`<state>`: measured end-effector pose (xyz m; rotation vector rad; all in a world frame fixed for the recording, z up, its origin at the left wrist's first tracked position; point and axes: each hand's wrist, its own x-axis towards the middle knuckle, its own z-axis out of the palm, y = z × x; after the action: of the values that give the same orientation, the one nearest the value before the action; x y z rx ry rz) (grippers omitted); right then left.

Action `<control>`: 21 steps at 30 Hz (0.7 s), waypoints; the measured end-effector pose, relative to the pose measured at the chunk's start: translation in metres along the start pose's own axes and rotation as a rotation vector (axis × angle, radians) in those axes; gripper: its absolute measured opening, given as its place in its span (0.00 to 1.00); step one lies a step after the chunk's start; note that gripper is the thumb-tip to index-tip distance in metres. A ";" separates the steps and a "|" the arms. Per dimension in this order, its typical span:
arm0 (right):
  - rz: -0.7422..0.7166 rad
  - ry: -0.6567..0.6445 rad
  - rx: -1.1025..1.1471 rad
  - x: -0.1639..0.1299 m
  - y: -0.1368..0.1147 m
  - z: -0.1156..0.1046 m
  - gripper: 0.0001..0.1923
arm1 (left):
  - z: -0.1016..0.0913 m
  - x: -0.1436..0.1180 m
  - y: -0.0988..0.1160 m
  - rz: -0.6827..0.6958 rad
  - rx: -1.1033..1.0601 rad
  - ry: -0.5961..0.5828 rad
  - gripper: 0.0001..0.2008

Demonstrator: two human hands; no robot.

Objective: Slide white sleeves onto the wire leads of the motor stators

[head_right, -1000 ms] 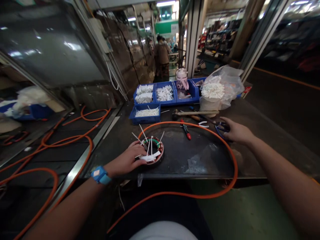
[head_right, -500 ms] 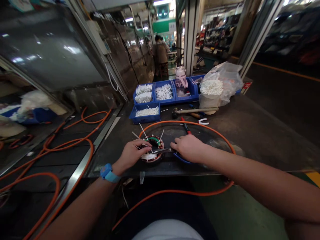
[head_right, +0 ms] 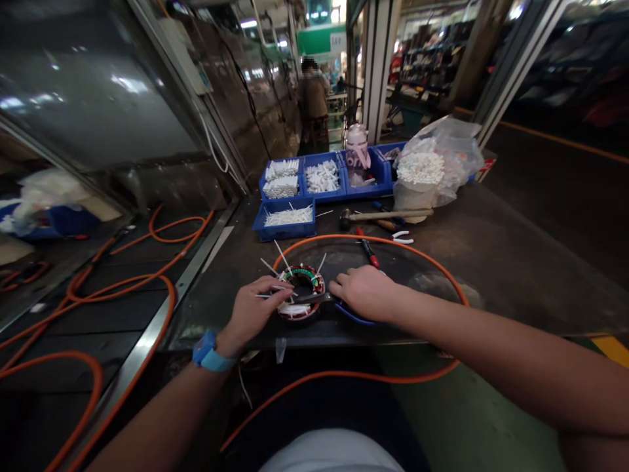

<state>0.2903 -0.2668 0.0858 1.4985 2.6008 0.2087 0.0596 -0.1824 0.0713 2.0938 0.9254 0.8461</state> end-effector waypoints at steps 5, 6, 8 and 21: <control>-0.033 -0.014 0.036 0.002 0.000 0.009 0.07 | -0.002 -0.003 -0.002 -0.002 -0.031 0.026 0.05; -0.014 -0.002 0.045 -0.004 0.001 0.012 0.08 | -0.004 -0.004 -0.001 0.019 -0.041 0.049 0.05; 0.070 0.030 0.050 -0.018 0.003 0.021 0.10 | -0.007 -0.004 0.001 0.047 -0.069 0.101 0.06; 0.417 0.018 0.042 -0.011 -0.007 0.050 0.15 | 0.024 0.080 0.023 0.097 0.188 -0.427 0.08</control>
<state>0.2989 -0.2777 0.0356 2.0487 2.2859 0.2081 0.1288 -0.1380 0.0991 2.3698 0.6963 0.3401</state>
